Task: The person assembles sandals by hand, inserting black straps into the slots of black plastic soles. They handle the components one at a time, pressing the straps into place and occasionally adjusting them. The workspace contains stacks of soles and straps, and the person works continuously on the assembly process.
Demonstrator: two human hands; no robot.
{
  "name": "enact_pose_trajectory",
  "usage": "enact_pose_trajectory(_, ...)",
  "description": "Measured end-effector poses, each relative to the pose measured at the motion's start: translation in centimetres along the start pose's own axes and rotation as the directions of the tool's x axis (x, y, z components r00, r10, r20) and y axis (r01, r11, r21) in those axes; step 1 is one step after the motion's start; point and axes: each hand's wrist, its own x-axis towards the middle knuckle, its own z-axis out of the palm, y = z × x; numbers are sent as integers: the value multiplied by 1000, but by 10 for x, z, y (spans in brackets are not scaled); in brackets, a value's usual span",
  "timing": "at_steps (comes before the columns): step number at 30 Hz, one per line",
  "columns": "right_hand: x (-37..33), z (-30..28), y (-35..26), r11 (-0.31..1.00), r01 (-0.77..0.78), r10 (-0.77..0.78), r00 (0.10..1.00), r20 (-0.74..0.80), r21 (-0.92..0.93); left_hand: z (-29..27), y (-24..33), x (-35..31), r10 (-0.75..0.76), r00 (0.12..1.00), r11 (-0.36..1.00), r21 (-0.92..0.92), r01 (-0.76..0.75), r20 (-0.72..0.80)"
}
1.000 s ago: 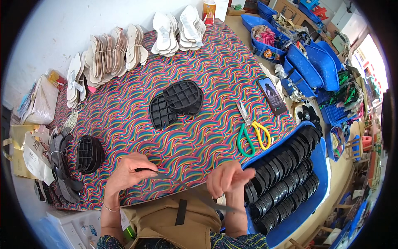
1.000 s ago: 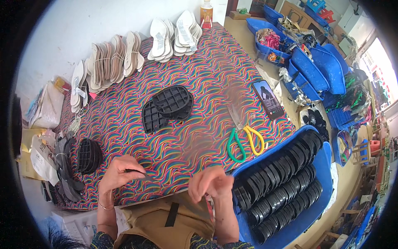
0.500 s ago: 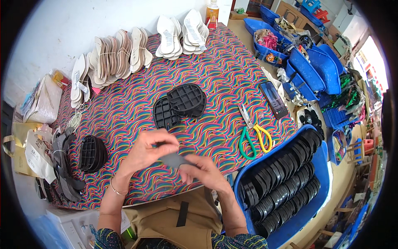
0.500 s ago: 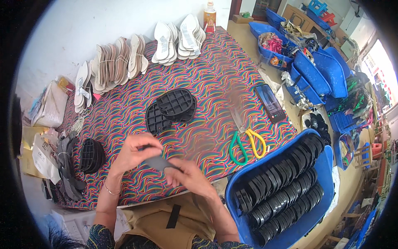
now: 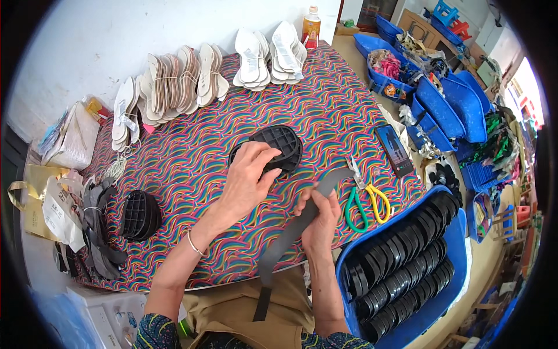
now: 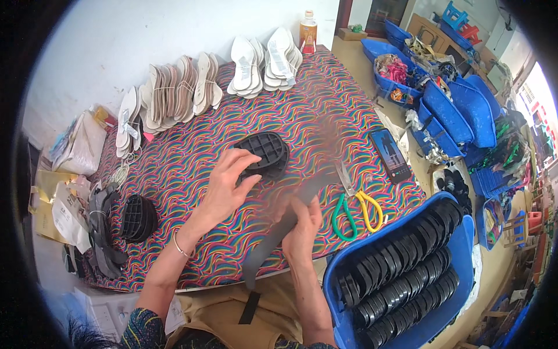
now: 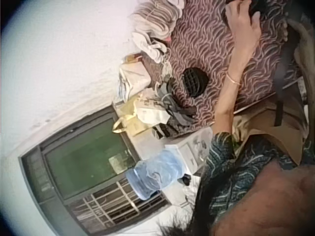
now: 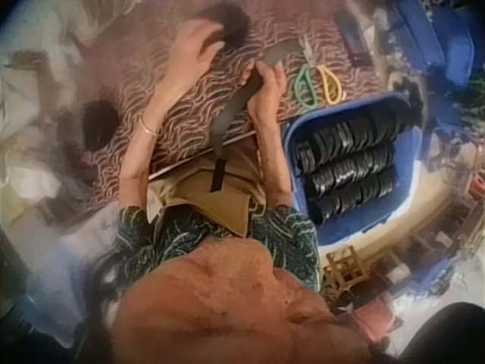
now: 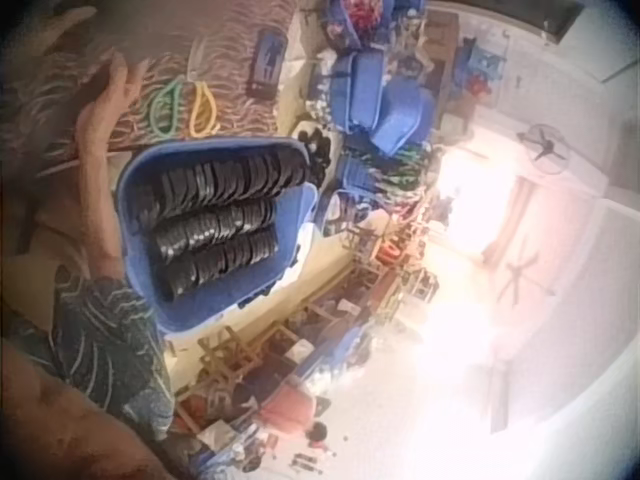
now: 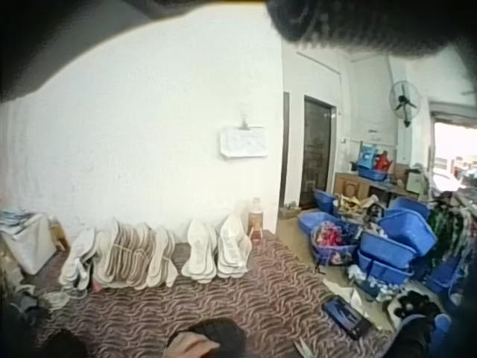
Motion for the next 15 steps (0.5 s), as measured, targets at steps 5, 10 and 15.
enact_pose_trajectory(5,33,12,8,957,-28,21,999,-25,-290,7,6,17,-6,998,979,201,-7,65)
enact_pose_trajectory(10,67,3,23,874,126,-136,991,13,-469,21,1,36,-78,987,944,327,29,137)
enact_pose_trajectory(15,63,5,24,803,138,-129,990,57,-580,36,-13,43,-156,964,890,454,42,217)
